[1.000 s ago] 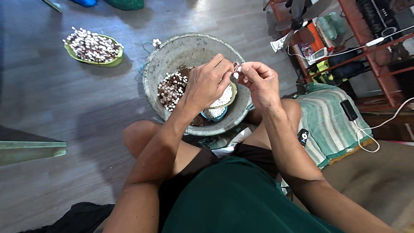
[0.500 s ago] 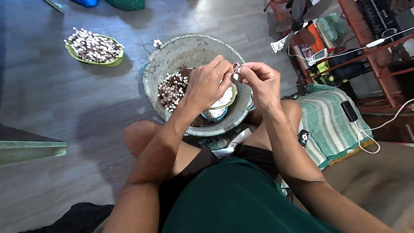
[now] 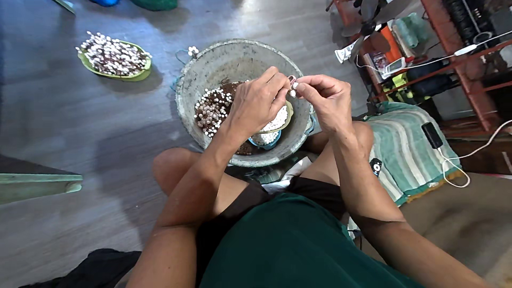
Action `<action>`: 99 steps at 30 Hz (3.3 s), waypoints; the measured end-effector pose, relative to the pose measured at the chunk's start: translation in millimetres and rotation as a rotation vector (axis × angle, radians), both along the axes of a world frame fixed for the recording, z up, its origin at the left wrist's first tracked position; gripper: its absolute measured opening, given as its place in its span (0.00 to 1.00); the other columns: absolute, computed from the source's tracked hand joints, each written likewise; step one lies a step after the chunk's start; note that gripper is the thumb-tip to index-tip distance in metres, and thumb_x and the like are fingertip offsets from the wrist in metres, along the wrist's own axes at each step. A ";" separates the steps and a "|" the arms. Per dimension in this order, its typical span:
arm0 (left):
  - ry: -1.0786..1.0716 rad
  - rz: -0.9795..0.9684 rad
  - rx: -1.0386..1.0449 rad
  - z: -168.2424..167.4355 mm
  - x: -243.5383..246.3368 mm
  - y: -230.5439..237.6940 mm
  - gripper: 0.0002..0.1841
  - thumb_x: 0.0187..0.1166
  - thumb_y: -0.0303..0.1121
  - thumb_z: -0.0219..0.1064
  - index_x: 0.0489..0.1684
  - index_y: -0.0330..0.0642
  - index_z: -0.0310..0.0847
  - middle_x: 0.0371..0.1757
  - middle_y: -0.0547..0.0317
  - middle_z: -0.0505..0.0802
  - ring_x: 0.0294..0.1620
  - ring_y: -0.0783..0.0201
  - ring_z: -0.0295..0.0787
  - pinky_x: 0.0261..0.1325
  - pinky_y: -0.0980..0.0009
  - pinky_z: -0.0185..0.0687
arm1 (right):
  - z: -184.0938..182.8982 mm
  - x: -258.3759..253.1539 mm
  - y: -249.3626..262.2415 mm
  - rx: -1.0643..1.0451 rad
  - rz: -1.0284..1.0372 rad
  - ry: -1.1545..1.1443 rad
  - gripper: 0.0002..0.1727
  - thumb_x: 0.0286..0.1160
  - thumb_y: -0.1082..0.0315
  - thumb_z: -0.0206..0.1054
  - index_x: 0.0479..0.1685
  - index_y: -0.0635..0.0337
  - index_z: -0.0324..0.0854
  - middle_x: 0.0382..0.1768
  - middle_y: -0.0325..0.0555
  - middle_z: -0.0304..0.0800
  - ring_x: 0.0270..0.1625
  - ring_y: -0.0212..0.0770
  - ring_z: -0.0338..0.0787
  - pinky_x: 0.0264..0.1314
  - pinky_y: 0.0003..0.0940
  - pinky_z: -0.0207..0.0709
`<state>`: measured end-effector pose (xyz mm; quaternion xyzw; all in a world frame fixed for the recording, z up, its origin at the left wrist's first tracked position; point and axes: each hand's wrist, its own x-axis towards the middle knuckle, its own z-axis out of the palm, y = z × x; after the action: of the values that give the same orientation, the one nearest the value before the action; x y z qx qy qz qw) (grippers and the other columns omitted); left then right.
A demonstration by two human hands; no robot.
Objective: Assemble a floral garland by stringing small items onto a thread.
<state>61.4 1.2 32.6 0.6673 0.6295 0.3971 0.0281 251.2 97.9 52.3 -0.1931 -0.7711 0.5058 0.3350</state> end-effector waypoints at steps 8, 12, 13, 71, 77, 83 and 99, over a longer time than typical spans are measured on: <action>0.005 0.016 -0.015 -0.2 1.8 0.6 0.10 0.87 0.35 0.59 0.48 0.46 0.88 0.45 0.57 0.89 0.37 0.62 0.88 0.35 0.62 0.83 | -1.6 -11.2 12.6 0.043 -0.025 0.003 0.08 0.77 0.75 0.72 0.49 0.69 0.91 0.38 0.47 0.96 0.37 0.34 0.93 0.43 0.29 0.90; -0.037 -0.009 -0.021 -0.4 -0.2 0.2 0.11 0.89 0.35 0.58 0.50 0.45 0.88 0.46 0.56 0.89 0.41 0.61 0.89 0.39 0.61 0.85 | 3.6 -4.0 3.5 0.027 -0.037 -0.043 0.07 0.80 0.75 0.69 0.50 0.68 0.88 0.37 0.45 0.91 0.35 0.32 0.89 0.41 0.24 0.86; -0.050 -0.024 -0.027 -0.5 -1.3 0.2 0.11 0.90 0.35 0.59 0.51 0.45 0.88 0.48 0.57 0.89 0.43 0.61 0.90 0.42 0.61 0.86 | 4.4 -2.5 1.4 0.020 -0.039 -0.046 0.07 0.80 0.76 0.69 0.50 0.67 0.87 0.36 0.45 0.91 0.34 0.32 0.88 0.40 0.23 0.85; -1.614 -0.052 -0.021 -40.6 -18.4 12.1 0.18 0.93 0.40 0.49 0.63 0.47 0.84 0.54 0.61 0.91 0.52 0.67 0.88 0.56 0.65 0.86 | -49.6 -93.6 -12.1 -0.369 -0.096 0.087 0.11 0.82 0.65 0.70 0.54 0.60 0.91 0.45 0.46 0.96 0.43 0.40 0.95 0.50 0.41 0.92; -1.523 0.064 0.059 -32.0 -2.6 8.1 0.13 0.89 0.38 0.60 0.60 0.44 0.86 0.58 0.57 0.92 0.57 0.63 0.90 0.64 0.62 0.86 | -44.3 -81.9 -12.6 -0.361 -0.187 0.171 0.13 0.85 0.63 0.68 0.60 0.59 0.89 0.45 0.45 0.94 0.40 0.37 0.92 0.48 0.34 0.90; -1.369 0.028 0.213 -42.1 1.5 18.1 0.14 0.82 0.26 0.67 0.62 0.32 0.87 0.59 0.47 0.93 0.60 0.57 0.90 0.67 0.59 0.85 | -48.2 -77.0 -19.4 -0.337 -0.209 0.195 0.14 0.85 0.63 0.68 0.62 0.57 0.88 0.45 0.43 0.93 0.39 0.34 0.92 0.46 0.31 0.90; -1.209 0.094 0.273 -45.8 -8.4 22.8 0.11 0.84 0.26 0.67 0.57 0.30 0.88 0.53 0.47 0.94 0.54 0.59 0.92 0.61 0.62 0.89 | -51.3 -99.7 -24.3 -0.495 -0.260 0.236 0.11 0.82 0.68 0.71 0.54 0.66 0.91 0.42 0.50 0.95 0.41 0.41 0.95 0.46 0.36 0.92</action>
<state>52.9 24.1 -13.2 0.2936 0.4747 0.7823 0.2765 151.6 73.6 1.1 -0.3057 -0.5493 0.6502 0.4268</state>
